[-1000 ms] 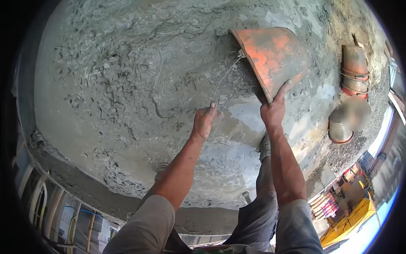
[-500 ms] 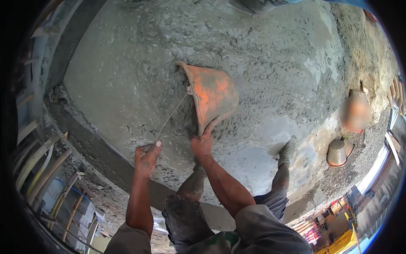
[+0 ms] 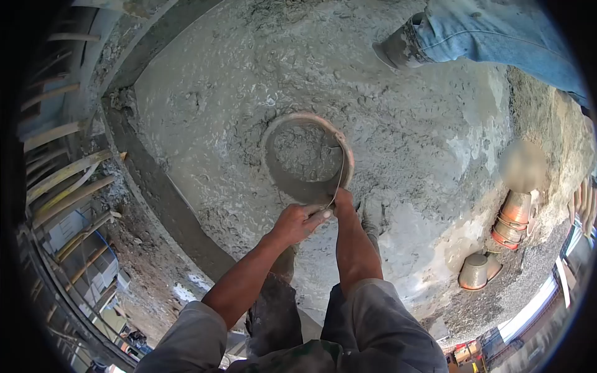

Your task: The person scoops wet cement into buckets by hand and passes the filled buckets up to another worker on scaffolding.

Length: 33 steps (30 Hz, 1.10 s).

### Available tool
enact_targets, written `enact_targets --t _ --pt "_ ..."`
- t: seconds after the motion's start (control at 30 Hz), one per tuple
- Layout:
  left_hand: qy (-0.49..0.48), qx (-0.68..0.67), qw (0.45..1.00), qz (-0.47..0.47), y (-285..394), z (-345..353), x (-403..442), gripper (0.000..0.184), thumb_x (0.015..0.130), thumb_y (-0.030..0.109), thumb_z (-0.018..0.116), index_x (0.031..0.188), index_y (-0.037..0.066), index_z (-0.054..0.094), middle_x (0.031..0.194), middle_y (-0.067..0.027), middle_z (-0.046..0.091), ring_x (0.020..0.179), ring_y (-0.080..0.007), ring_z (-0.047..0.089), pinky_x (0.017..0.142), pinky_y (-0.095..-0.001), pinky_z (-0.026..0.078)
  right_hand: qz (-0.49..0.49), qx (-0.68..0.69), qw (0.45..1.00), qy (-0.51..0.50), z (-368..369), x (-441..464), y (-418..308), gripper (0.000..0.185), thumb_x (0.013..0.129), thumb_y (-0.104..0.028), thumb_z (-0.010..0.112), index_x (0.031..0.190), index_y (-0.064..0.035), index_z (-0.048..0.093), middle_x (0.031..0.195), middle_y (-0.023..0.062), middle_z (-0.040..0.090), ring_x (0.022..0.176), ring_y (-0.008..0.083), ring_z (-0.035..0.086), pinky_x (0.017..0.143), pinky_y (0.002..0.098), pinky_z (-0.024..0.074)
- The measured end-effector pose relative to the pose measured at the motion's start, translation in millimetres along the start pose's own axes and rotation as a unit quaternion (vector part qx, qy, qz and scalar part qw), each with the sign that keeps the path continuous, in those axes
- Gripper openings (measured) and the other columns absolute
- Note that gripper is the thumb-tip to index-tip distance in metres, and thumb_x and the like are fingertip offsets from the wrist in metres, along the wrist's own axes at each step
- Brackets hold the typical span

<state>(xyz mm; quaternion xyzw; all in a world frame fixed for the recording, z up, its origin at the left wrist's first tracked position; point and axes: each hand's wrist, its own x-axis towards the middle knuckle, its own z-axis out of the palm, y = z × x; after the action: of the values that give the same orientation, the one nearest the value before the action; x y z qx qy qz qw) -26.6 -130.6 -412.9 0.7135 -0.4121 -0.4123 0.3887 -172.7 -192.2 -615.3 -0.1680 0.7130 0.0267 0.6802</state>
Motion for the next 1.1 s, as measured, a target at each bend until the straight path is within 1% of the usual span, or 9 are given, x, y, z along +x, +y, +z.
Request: enact_targets --t 0.03,0.13,0.23,0.4,0.53,0.73,0.87,0.93,1.1 --pt "0.027 -0.012 0.999 0.029 0 1 -4 0.028 0.084 0.03 0.056 0.085 0.003 0.058 0.06 -0.0111 0.056 0.051 -0.0273 0.055 0.053 -0.0379 0.043 0.025 0.039 0.999 0.02 -4 1 -5 0.031 0.076 -0.01 0.05 0.101 0.0065 0.056 0.09 0.0143 0.06 0.075 0.0264 0.061 0.061 0.0399 0.0484" --pt "0.013 -0.036 0.99 -0.136 13 -4 -8 0.037 0.083 0.036 0.058 0.071 0.001 0.056 0.053 -0.0071 0.05 0.045 -0.0202 0.047 0.049 -0.0361 0.039 -0.031 -0.032 0.999 -0.021 -25 3 2 0.03 0.078 -0.012 0.05 0.106 -0.0024 0.052 0.091 0.0105 0.058 0.075 0.023 0.059 0.061 0.0365 0.0492" --pt "0.067 -0.054 0.929 -0.359 56 -24 15 0.039 0.085 0.041 0.052 0.081 0.003 0.063 0.07 -0.0182 0.06 0.068 -0.0349 0.057 0.065 -0.0396 0.044 -0.019 -0.038 0.997 -0.064 -45 -57 -32 0.03 0.08 -0.016 0.047 0.106 -0.0056 0.054 0.089 0.0099 0.059 0.07 0.0196 0.059 0.059 0.0325 0.0489" --pt "0.194 -0.082 0.887 -0.412 88 -27 -9 0.059 0.079 0.052 0.056 0.066 -0.005 0.056 0.057 -0.0135 0.055 0.058 -0.0255 0.049 0.063 -0.0371 0.042 -0.075 -0.242 0.965 -0.063 -70 -95 -96 0.027 0.078 -0.02 0.05 0.1 -0.0046 0.053 0.082 0.0088 0.058 0.071 0.022 0.058 0.065 0.0364 0.0503" --pt "0.222 -0.27 0.846 -0.403 124 -70 -67 0.054 0.077 0.05 0.061 0.053 0.002 0.053 0.054 -0.0024 0.048 0.054 -0.0129 0.042 0.051 -0.0323 0.037 -0.124 -0.333 0.93 -0.088 -49 -208 -135 0.025 0.077 -0.019 0.05 0.097 -0.0031 0.052 0.079 0.01 0.057 0.068 0.0226 0.058 0.062 0.0377 0.0508" --pt "0.237 -0.286 0.858 -0.354 214 -169 -184 0.05 0.077 0.051 0.061 0.061 0.003 0.055 0.055 -0.0007 0.048 0.054 -0.0116 0.043 0.049 -0.0311 0.035 -0.145 -0.439 0.873 -0.153 5 -368 -114 0.026 0.076 -0.013 0.052 0.096 0.0017 0.05 0.079 0.0123 0.057 0.066 0.0228 0.058 0.06 0.038 0.0521" --pt "0.415 -0.288 0.843 -0.187 253 -234 -267 0.053 0.075 0.055 0.061 0.069 0.002 0.059 0.051 0.0004 0.045 0.048 -0.0114 0.039 0.045 -0.03 0.03 -0.112 -0.446 0.848 -0.262 63 -480 -86 0.031 0.077 -0.012 0.052 0.103 0.0037 0.047 0.086 0.0127 0.057 0.064 0.0224 0.058 0.059 0.0365 0.0526" --pt "0.386 -0.259 0.849 -0.253 306 -290 -325 0.049 0.077 0.051 0.061 0.071 0.003 0.059 0.049 0.0024 0.042 0.045 -0.01 0.035 0.041 -0.0286 0.026 -0.149 -0.441 0.826 -0.318 97 -551 -66 0.029 0.078 -0.01 0.05 0.102 0.0061 0.046 0.087 0.0145 0.057 0.067 0.0233 0.059 0.061 0.0366 0.0532" --pt "0.542 -0.279 0.779 -0.147 370 -385 -443 0.04 0.079 0.042 0.062 0.065 0.006 0.053 0.047 0.0082 0.032 0.039 -0.0042 0.022 0.038 -0.0236 0.013 -0.17 -0.386 0.777 -0.467 176 -679 -21 0.026 0.079 -0.008 0.05 0.101 0.0065 0.046 0.087 0.0144 0.055 0.072 0.0216 0.058 0.065 0.0349 0.0527"
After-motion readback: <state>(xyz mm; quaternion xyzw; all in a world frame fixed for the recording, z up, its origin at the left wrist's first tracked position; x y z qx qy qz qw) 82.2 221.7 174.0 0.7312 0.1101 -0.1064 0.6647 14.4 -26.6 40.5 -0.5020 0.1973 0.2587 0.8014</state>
